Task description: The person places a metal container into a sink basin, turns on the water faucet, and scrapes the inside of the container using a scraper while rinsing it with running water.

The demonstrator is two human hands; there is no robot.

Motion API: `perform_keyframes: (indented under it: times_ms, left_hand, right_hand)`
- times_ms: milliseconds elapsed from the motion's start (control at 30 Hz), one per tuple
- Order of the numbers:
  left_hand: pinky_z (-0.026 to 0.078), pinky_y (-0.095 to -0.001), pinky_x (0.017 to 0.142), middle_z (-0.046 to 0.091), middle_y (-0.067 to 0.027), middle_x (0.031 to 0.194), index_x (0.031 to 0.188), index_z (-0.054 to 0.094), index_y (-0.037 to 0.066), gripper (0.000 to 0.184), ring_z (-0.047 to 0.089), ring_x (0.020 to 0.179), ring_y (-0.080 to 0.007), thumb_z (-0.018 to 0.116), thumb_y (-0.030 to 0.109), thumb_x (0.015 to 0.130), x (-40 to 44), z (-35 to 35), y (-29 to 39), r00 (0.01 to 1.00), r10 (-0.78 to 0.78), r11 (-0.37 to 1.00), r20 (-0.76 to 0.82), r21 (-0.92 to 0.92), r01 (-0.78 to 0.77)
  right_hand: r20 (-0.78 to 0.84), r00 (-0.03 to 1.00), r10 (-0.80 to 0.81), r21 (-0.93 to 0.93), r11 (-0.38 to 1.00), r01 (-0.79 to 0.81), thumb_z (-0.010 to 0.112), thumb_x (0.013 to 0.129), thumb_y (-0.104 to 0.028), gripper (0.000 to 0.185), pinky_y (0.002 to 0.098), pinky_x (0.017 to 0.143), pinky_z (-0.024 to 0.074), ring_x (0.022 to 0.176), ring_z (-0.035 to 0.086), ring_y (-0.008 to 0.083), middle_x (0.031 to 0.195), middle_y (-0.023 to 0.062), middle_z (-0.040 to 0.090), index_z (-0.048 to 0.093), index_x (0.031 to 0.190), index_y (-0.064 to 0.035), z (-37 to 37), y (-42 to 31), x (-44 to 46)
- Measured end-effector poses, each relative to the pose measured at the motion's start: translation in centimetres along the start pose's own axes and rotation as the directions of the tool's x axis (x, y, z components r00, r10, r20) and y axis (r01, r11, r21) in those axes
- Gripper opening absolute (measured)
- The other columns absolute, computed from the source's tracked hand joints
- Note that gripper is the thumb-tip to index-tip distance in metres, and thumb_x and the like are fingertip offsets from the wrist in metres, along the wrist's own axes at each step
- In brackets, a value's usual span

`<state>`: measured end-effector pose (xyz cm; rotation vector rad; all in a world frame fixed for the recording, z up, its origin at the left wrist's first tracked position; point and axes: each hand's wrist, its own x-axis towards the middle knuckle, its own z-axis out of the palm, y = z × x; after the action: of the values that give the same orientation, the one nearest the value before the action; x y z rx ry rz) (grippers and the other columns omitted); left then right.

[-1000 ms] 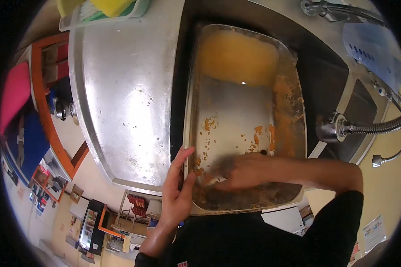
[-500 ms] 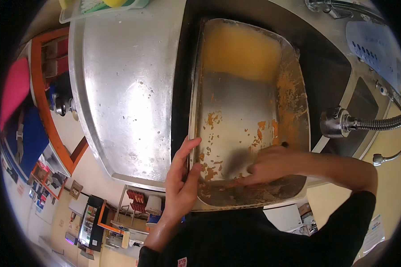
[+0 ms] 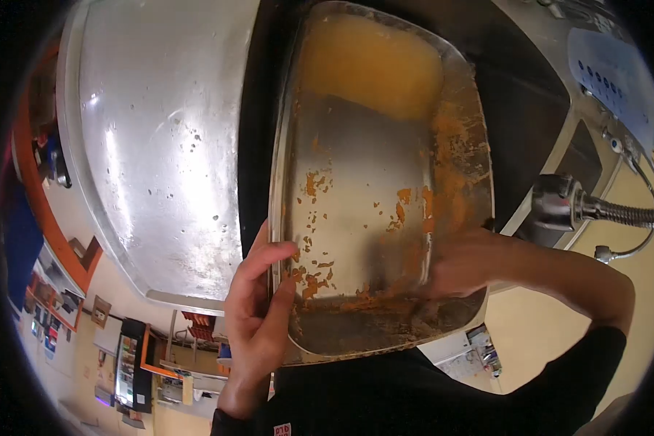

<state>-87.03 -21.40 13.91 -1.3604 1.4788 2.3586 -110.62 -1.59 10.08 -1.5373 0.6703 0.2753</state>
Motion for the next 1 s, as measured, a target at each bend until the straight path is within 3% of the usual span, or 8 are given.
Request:
perform_keyframes:
  times_ms: [233,333,467,567,633,733,833,1000]
  left_hand:
    - [0.032,-0.0380,0.115,0.036,-0.0246,0.156,0.117,0.063,0.004,0.039,0.040,0.144,-0.0325,0.045,-0.020,0.091,0.2,0.4,0.2,1.000,0.008,1.000,-0.003,0.004,-0.008]
    - [0.035,-0.0435,0.116,0.035,-0.0301,0.155,0.116,0.058,0.004,0.034,0.040,0.143,-0.0336,0.048,-0.018,0.091,0.4,0.2,-0.6,0.996,0.086,0.993,0.031,0.080,-0.088]
    - [0.035,-0.0449,0.115,0.035,-0.0302,0.155,0.115,0.058,0.005,0.035,0.038,0.145,-0.0346,0.049,-0.018,0.091,0.8,0.1,-0.8,0.988,0.140,0.984,0.059,0.100,-0.146]
    - [0.035,-0.0388,0.113,0.038,-0.0274,0.155,0.114,0.065,0.003,0.038,0.044,0.141,-0.0340,0.048,-0.020,0.088,0.9,0.7,-0.5,0.993,0.118,0.993,0.002,0.024,-0.118]
    - [0.035,-0.0387,0.113,0.038,-0.0266,0.155,0.113,0.065,0.003,0.038,0.043,0.141,-0.0331,0.049,-0.020,0.088,0.8,0.6,0.0,0.997,0.076,0.997,0.000,0.002,-0.076]
    - [0.033,-0.0382,0.114,0.038,-0.0250,0.155,0.113,0.064,0.002,0.039,0.042,0.142,-0.0315,0.048,-0.021,0.086,1.0,0.5,-0.1,0.998,0.070,0.998,0.007,0.001,-0.070]
    - [0.032,-0.0374,0.115,0.037,-0.0236,0.156,0.114,0.063,0.002,0.044,0.040,0.143,-0.0306,0.046,-0.023,0.083,1.1,0.5,-0.2,0.998,0.052,0.998,0.022,-0.047,-0.051]
    - [0.028,-0.0374,0.117,0.034,-0.0217,0.157,0.122,0.058,0.003,0.055,0.035,0.146,-0.0306,0.041,-0.024,0.077,1.9,-0.1,-0.5,0.994,0.066,0.997,0.085,-0.044,-0.063]
  right_hand:
    - [-0.151,0.987,-0.051,0.117,0.991,0.070,0.059,0.094,-0.027,0.041,0.0416,0.069,0.0607,0.088,0.073,0.0283,0.094,0.0082,0.072,0.058,0.135,-0.0306,-1.7,-1.8,7.2]
    - [-0.002,1.000,-0.030,0.130,0.991,0.030,0.055,0.097,-0.025,0.029,0.0444,0.091,0.0570,0.111,0.067,0.0317,0.122,0.0172,0.067,0.070,0.118,-0.0117,-3.7,-2.2,7.8]
    - [-0.157,0.973,0.167,0.410,0.908,-0.090,0.057,0.095,-0.025,0.026,0.0451,0.091,0.0563,0.104,0.070,0.0309,0.108,0.0128,0.072,0.072,0.113,-0.0145,0.0,-0.5,2.9]
    - [-0.205,0.978,0.046,0.173,0.985,-0.010,0.060,0.093,-0.026,0.025,0.0445,0.084,0.0576,0.099,0.071,0.0305,0.102,0.0098,0.073,0.069,0.115,-0.0195,-0.2,-0.7,3.9]
    - [-0.029,0.999,-0.032,0.008,0.999,0.032,0.061,0.094,-0.026,0.032,0.0439,0.072,0.0602,0.093,0.072,0.0306,0.096,0.0100,0.070,0.061,0.126,-0.0268,-3.5,-1.2,7.4]
    - [-0.097,0.991,0.093,0.203,0.977,-0.072,0.065,0.088,-0.020,0.040,0.0457,0.073,0.0590,0.090,0.072,0.0306,0.092,0.0109,0.070,0.061,0.127,-0.0238,-6.0,-2.3,9.3]
    - [-0.273,0.950,0.148,0.135,0.984,-0.114,0.067,0.082,-0.015,0.048,0.0456,0.072,0.0579,0.086,0.072,0.0306,0.089,0.0125,0.071,0.059,0.129,-0.0203,-4.6,-0.9,5.6]
    - [-0.079,0.923,0.376,0.181,0.916,-0.357,0.066,0.079,-0.011,0.042,0.0434,0.071,0.0570,0.085,0.072,0.0293,0.091,0.0085,0.072,0.068,0.120,-0.0192,-3.6,-2.4,-4.7]
